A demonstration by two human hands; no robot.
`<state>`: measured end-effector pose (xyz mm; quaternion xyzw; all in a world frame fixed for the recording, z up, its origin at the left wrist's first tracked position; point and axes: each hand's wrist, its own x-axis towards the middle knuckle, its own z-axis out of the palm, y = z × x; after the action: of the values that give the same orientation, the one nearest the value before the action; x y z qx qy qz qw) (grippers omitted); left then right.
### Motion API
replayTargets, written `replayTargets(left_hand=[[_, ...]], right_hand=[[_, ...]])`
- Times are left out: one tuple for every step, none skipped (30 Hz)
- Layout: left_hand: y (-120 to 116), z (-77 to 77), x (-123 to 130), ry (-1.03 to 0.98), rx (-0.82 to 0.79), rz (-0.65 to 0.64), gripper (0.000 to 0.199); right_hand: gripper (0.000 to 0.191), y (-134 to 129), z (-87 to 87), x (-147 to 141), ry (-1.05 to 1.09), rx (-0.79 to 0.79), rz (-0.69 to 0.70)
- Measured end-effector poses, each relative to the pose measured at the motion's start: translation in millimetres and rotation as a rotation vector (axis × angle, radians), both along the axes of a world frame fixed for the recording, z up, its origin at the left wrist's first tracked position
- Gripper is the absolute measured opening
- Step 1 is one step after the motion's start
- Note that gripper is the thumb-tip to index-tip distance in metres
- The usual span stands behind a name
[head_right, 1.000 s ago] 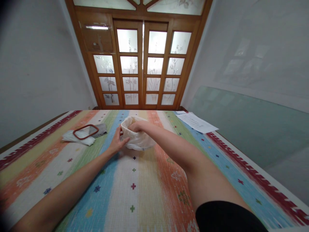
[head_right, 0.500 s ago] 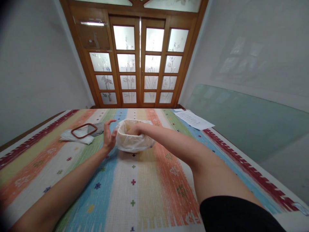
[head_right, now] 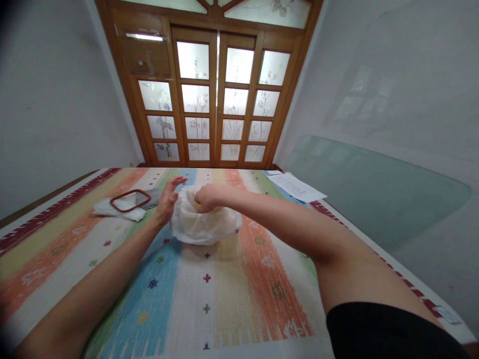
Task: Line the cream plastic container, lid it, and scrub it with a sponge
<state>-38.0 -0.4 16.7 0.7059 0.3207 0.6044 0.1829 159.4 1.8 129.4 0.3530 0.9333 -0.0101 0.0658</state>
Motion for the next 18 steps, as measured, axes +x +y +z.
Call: replayTargets(left_hand=[[-1.4,1.4,0.8,0.026,-0.005,-0.02,0.068],[-3.0,3.0,1.7,0.053,-0.009,-0.04,0.07],[-4.6,4.8,2.6,0.076,-0.013,-0.055,0.072],[-6.2,6.7,3.4,0.088,-0.017,-0.067,0.073],[-7.6,8.7,4.1,0.088,-0.02,-0.075,0.075],[-8.8,10.4,4.9,0.083,-0.024,-0.083,0.075],[-9.8,11.8,5.7,0.078,-0.028,-0.089,0.076],[-10.7,12.8,6.6,0.08,-0.032,-0.096,0.076],[-11.3,13.3,7.5,0.09,-0.037,-0.107,0.076],[-11.7,13.4,8.5,0.107,-0.042,-0.12,0.077],[-11.8,12.9,9.4,0.128,-0.045,-0.134,0.078],[-11.7,12.1,10.2,0.148,-0.049,-0.147,0.079],[-11.4,11.0,10.9,0.164,-0.05,-0.159,0.081],[-11.0,9.6,11.4,0.177,-0.052,-0.169,0.082],[-10.4,8.3,11.6,0.184,-0.052,-0.176,0.083],[-9.9,7.0,11.7,0.187,-0.049,-0.184,0.084],[-9.4,5.8,11.7,0.189,-0.045,-0.192,0.085],[-9.2,4.9,11.6,0.19,-0.039,-0.201,0.086]], right_hand=[[0.019,-2.9,-2.1,-0.2,-0.002,0.049,-0.017],[0.021,-5.4,-4.2,-0.8,-0.007,0.084,-0.021],[0.024,-7.4,-6.2,-1.6,-0.017,0.102,-0.02],[0.027,-8.6,-7.8,-2.5,-0.029,0.101,-0.02],[0.03,-8.9,-9.0,-3.5,-0.039,0.085,-0.024],[0.033,-8.3,-9.9,-4.5,-0.044,0.06,-0.032],[0.035,-6.9,-10.8,-5.5,-0.043,0.033,-0.04],[0.037,-4.7,-11.8,-6.4,-0.042,0.006,-0.041],[0.036,-1.8,-13.0,-7.3,-0.048,-0.023,-0.034],[0.035,1.4,-14.5,-8.0,-0.062,-0.057,-0.023],[0.033,5.0,-16.2,-8.6,-0.073,-0.096,-0.012],[0.031,8.8,-18.2,-8.9,-0.077,-0.143,0.001],[0.03,12.6,-20.3,-9.0,-0.071,-0.195,0.015],[0.031,16.3,-22.6,-8.9,-0.058,-0.249,0.029],[0.032,19.9,-24.9,-8.5,-0.043,-0.301,0.045],[0.033,23.2,-27.3,-7.9,-0.028,-0.343,0.06],[0.033,26.2,-29.8,-7.1,-0.013,-0.372,0.07],[0.033,28.9,-32.4,-6.3,0.004,-0.382,0.068]])
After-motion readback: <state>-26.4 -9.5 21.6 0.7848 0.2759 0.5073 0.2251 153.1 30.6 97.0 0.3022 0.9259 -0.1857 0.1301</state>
